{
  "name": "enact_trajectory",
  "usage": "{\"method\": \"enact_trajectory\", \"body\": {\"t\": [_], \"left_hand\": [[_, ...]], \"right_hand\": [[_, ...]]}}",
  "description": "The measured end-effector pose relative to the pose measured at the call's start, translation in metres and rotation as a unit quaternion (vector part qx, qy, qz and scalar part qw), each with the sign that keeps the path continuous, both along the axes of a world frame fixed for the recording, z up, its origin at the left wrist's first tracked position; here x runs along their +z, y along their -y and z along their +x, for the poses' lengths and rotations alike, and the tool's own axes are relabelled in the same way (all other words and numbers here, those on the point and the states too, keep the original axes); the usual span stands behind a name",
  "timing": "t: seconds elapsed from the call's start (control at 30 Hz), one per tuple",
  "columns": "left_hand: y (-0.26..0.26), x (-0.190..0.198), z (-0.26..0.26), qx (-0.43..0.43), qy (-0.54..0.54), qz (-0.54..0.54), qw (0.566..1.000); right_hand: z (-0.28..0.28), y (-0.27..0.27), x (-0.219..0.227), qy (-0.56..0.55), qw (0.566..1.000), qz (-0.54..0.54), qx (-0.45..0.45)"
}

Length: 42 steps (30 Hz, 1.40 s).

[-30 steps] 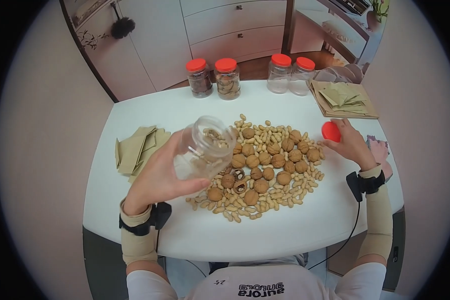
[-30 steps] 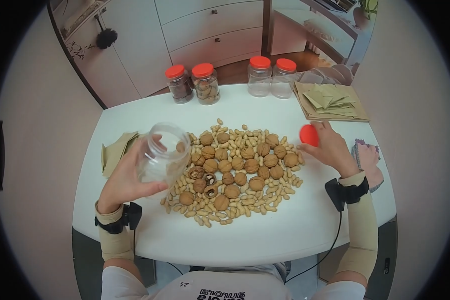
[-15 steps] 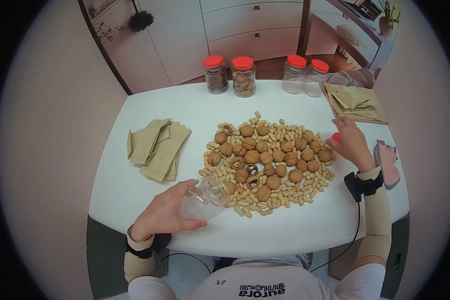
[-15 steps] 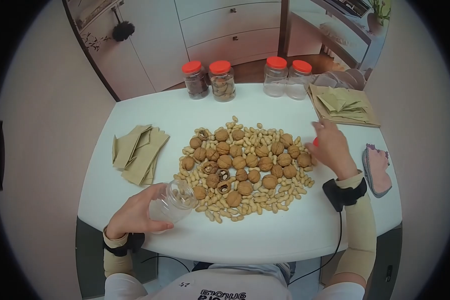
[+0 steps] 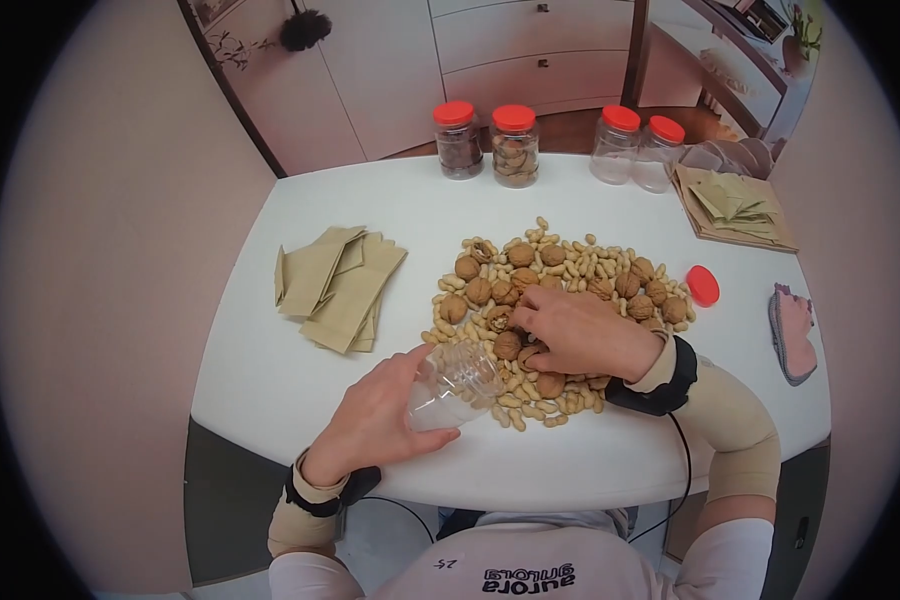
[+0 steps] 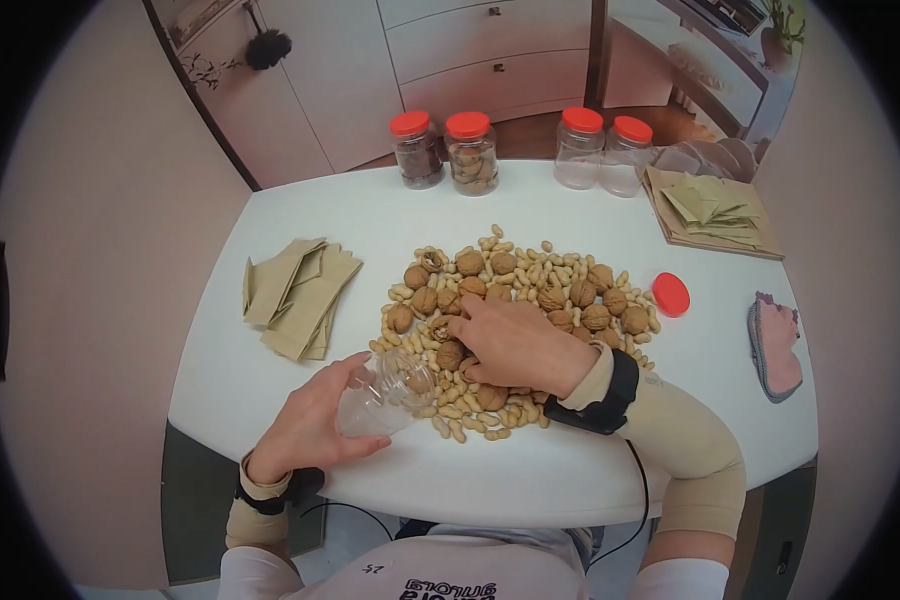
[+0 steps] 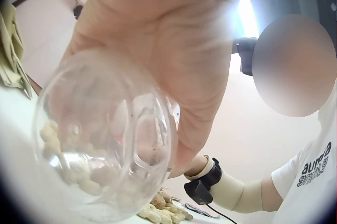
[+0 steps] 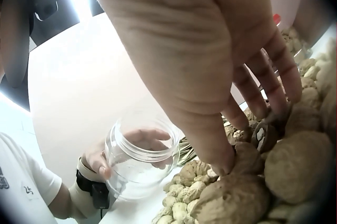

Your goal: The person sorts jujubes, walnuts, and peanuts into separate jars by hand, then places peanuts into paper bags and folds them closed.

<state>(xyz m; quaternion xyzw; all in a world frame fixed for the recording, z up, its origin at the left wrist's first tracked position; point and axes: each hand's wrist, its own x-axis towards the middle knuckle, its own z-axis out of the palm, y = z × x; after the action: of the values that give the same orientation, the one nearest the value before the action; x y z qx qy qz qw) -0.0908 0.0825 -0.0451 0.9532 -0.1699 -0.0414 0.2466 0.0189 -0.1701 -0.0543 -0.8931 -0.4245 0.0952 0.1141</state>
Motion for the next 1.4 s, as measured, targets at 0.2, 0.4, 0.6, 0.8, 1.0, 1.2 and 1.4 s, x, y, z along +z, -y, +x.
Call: {"method": "enact_trajectory", "body": {"t": [0.2,0.4,0.6,0.8,1.0,1.2,1.4], "left_hand": [[0.003,-0.002,0.0,0.035,-0.019,-0.004,0.999],[0.005,-0.003,-0.001,0.04,-0.015,0.003,0.999],[0.005,-0.005,0.001,0.023,0.005,0.011,1.0],[0.006,-0.004,0.001,0.033,-0.007,0.006,0.999],[0.006,-0.005,0.001,0.039,-0.007,0.002,0.999],[0.007,-0.002,0.0,0.053,-0.027,0.002,0.998],[0.006,-0.003,-0.002,0.058,-0.019,-0.002,0.998]], "right_hand": [[0.001,0.001,-0.008,-0.011,1.0,0.019,-0.01],[0.002,-0.001,-0.009,-0.027,0.999,0.026,-0.019],[0.004,-0.001,-0.014,-0.043,0.999,0.011,-0.029],[0.008,0.0,-0.022,-0.045,0.998,0.032,-0.017],[0.004,-0.005,-0.013,-0.042,0.998,-0.019,-0.033],[0.008,0.004,0.002,-0.044,0.997,0.056,-0.039],[0.004,-0.005,0.019,-0.089,0.973,0.212,-0.002]]}}
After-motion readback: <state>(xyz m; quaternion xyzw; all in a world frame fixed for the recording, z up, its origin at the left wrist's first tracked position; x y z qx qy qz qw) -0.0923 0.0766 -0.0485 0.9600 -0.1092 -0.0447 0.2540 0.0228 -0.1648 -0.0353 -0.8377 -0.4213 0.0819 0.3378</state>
